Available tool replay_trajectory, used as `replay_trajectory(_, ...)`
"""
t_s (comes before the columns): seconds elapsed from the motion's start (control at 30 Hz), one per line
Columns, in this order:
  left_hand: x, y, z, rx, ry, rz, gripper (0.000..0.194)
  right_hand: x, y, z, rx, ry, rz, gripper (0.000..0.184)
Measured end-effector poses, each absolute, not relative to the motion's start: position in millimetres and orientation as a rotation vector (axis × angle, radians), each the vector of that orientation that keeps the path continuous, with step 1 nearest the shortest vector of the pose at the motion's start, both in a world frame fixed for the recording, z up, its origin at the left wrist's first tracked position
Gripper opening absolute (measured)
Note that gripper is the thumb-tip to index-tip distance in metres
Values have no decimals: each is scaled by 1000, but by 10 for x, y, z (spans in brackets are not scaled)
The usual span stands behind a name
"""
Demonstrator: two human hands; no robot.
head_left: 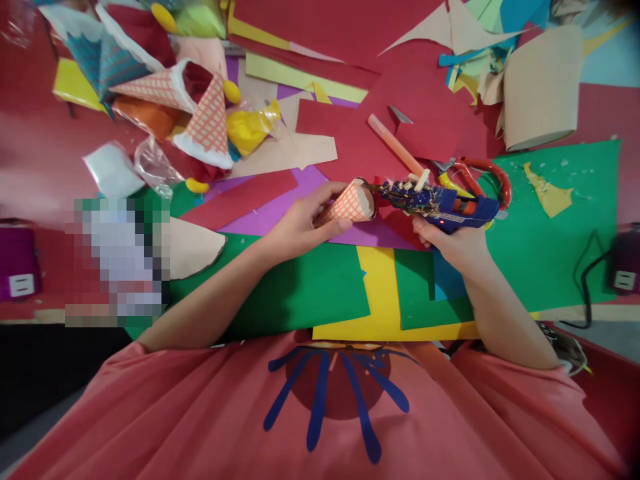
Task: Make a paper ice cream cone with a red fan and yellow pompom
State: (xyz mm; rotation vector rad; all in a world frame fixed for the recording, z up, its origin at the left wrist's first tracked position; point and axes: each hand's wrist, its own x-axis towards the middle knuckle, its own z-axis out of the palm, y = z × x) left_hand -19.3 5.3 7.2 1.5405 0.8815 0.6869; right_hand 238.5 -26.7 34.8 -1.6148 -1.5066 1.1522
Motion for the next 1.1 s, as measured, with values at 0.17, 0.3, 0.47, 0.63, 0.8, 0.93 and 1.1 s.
replay_trajectory(0.17,-191,70,126,1604,960,680,59,2381,-262,353,-1608,-1532,1117,28)
replay_trajectory(0.3,-179,67,138,1565,930,680,58,2382,-268,370,-1612,-1532,1110,31)
replay_trajectory(0.47,-173,45,105,1390,858,718,51,2369,-262,414,-1619,-1551,1108,34)
replay_trajectory(0.63,-183,55,92,1346,830,701,51,2368,-264,416,-1632,-1565,1116,38)
replay_trajectory(0.8,-175,72,107,1383,834,687,53,2364,-276,409,-1615,-1532,1135,37)
replay_trajectory(0.93,-175,78,114,1427,822,687,54,2356,-279,409,-1630,-1522,1158,36)
replay_trajectory(1.1,-169,76,139,1447,844,695,56,2349,-285,397,-1632,-1511,1135,32)
